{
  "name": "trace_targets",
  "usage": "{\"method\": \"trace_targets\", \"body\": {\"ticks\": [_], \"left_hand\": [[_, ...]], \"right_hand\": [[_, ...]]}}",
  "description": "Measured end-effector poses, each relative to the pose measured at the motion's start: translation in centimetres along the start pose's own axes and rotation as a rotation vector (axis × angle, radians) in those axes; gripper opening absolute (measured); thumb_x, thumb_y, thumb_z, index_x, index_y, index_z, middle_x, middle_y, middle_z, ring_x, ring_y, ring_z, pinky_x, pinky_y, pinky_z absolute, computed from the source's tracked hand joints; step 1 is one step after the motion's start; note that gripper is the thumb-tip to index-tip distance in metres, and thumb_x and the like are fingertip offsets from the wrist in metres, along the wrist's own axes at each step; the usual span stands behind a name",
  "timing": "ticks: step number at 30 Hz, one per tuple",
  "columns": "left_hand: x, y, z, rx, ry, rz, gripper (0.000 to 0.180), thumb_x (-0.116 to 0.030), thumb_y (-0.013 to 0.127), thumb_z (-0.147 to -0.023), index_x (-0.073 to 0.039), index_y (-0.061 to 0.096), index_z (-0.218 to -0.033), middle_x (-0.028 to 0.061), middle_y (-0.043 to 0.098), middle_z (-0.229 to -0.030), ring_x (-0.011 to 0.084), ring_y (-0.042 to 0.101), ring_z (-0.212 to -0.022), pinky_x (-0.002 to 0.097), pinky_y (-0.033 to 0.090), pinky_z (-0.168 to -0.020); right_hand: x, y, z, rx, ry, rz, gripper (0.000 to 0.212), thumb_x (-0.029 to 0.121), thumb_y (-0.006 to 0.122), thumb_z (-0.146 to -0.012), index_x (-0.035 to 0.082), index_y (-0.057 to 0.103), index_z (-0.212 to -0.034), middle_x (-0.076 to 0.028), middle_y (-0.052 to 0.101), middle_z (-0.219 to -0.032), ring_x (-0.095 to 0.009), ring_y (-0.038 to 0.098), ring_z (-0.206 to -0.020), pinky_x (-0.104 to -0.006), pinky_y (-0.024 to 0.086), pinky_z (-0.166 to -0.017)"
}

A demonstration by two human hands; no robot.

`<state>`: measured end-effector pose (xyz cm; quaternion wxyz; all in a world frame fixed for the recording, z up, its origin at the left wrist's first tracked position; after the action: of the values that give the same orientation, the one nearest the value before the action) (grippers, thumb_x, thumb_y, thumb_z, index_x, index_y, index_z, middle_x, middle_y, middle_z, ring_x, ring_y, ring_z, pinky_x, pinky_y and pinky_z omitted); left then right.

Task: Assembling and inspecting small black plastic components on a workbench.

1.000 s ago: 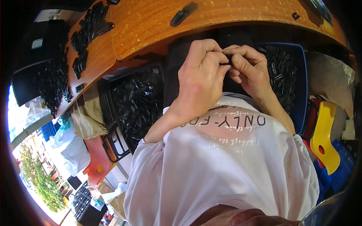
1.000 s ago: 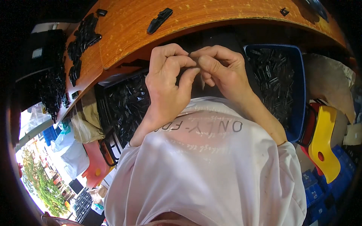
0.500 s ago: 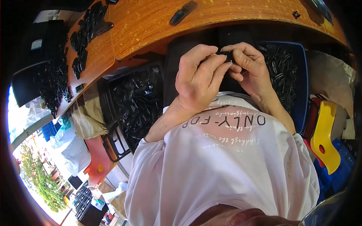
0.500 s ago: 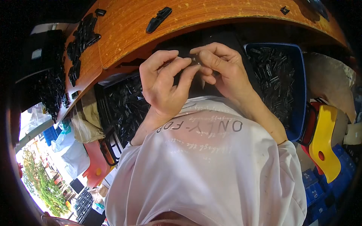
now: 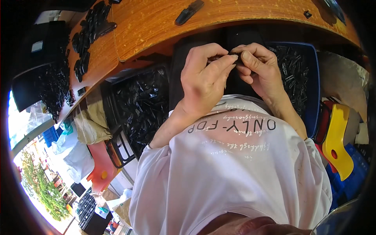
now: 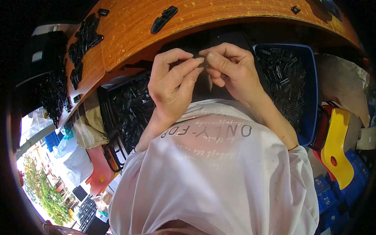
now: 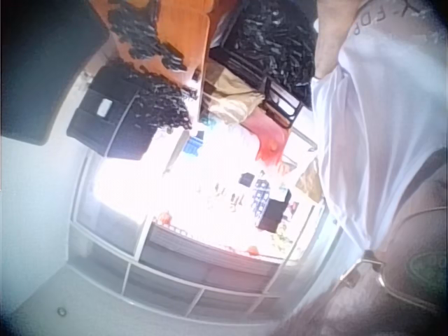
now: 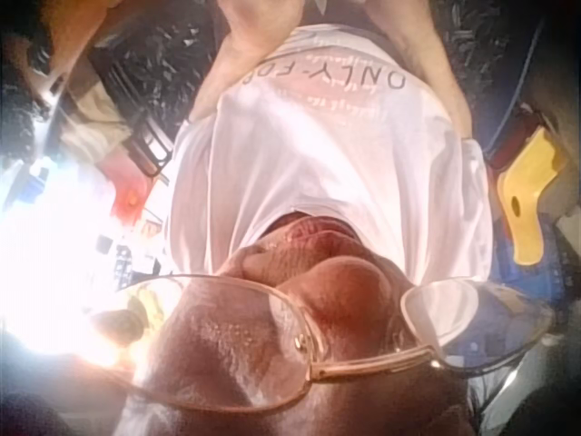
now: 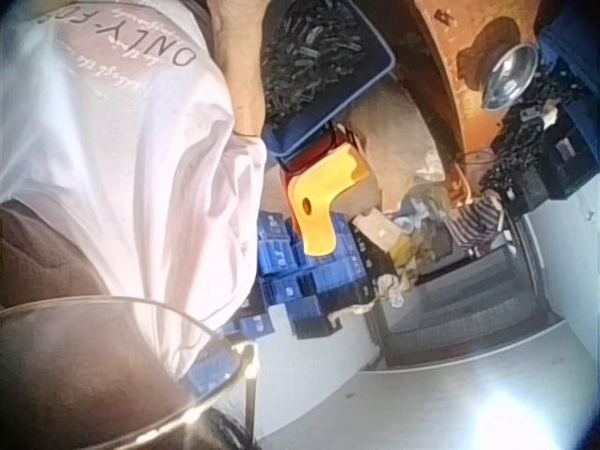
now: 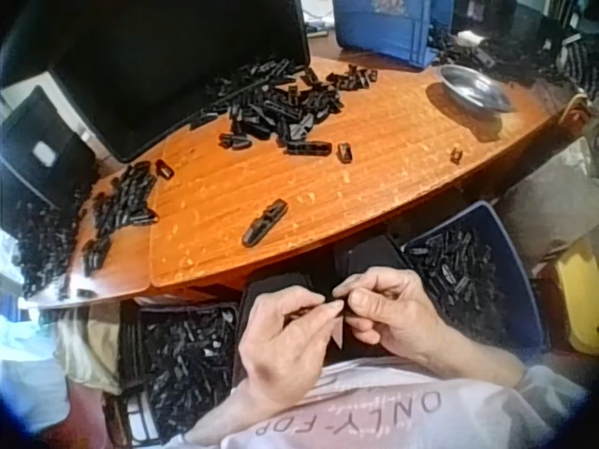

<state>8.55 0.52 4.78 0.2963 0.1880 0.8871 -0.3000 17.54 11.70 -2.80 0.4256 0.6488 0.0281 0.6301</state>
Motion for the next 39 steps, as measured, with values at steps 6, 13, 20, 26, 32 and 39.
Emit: {"method": "trace_targets", "body": {"ticks": [6,13,20,26,32,39], "left_hand": [[0.3,1.0,-0.3,0.063,-0.031,0.077,0.020,0.010,0.074,-0.073,0.000,0.073,-0.090,0.0116,0.064,-0.100,0.0242,0.063,-0.088,0.0315,0.052,-0.074],[-0.2,0.1,0.4,-0.052,-0.060,0.062,0.025,0.010,0.078,-0.067,-0.003,0.072,-0.087,0.0087,0.064,-0.097,0.0228,0.066,-0.081,0.0308,0.054,-0.065],[-0.7,0.4,-0.4,0.123,-0.009,-0.047,0.026,0.010,0.078,-0.068,-0.002,0.073,-0.091,0.0099,0.063,-0.099,0.0223,0.064,-0.085,0.0297,0.054,-0.070],[-0.3,0.2,0.1,0.050,-0.041,0.036,0.028,0.008,0.078,-0.070,-0.003,0.074,-0.095,0.0096,0.062,-0.100,0.0224,0.064,-0.082,0.0301,0.054,-0.069],[-0.1,0.8,-0.1,0.348,-0.113,0.205,0.039,0.008,0.078,-0.070,-0.006,0.075,-0.106,0.0086,0.061,-0.092,0.0212,0.064,-0.081,0.0298,0.053,-0.068],[-0.7,1.0,-1.3,0.669,-0.062,0.089,0.036,0.007,0.077,-0.071,-0.005,0.073,-0.104,0.0093,0.060,-0.091,0.0244,0.064,-0.081,0.0345,0.052,-0.066]], "right_hand": [[-0.7,-0.6,0.7,-0.069,-0.021,0.018,0.019,0.012,0.066,-0.098,-0.005,0.069,-0.105,-0.008,0.062,-0.083,-0.009,0.049,-0.059,-0.0216,0.038,-0.048],[0.5,-0.2,0.4,-0.016,-0.092,0.152,0.019,0.012,0.068,-0.097,-0.005,0.068,-0.104,-0.011,0.065,-0.098,-0.008,0.051,-0.061,-0.0205,0.039,-0.045],[1.9,0.5,0.7,0.016,-0.229,0.295,0.020,0.012,0.069,-0.096,-0.006,0.068,-0.102,-0.012,0.064,-0.097,-0.008,0.051,-0.061,-0.0204,0.039,-0.045],[2.1,0.5,0.5,-0.065,-0.224,0.406,0.012,0.008,0.068,-0.096,-0.004,0.071,-0.097,-0.003,0.061,-0.068,-0.006,0.051,-0.054,-0.0201,0.039,-0.046],[0.1,-0.7,-0.4,0.155,0.146,0.290,0.017,0.013,0.067,-0.096,-0.003,0.070,-0.095,-0.001,0.053,-0.061,-0.005,0.044,-0.048,-0.0211,0.031,-0.040],[-1.4,-0.5,0.6,0.170,0.206,0.239,0.016,0.015,0.068,-0.097,-0.001,0.070,-0.097,-0.001,0.056,-0.062,-0.004,0.042,-0.047,-0.0205,0.029,-0.040]]}}
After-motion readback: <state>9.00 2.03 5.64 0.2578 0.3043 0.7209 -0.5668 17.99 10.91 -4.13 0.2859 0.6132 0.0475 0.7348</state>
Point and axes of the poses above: each hand's wrist, its own z-axis away from the middle knuckle, its own y-axis out of the palm, x = y × z, the point moved 8 cm from there along -z, towards the middle knuckle
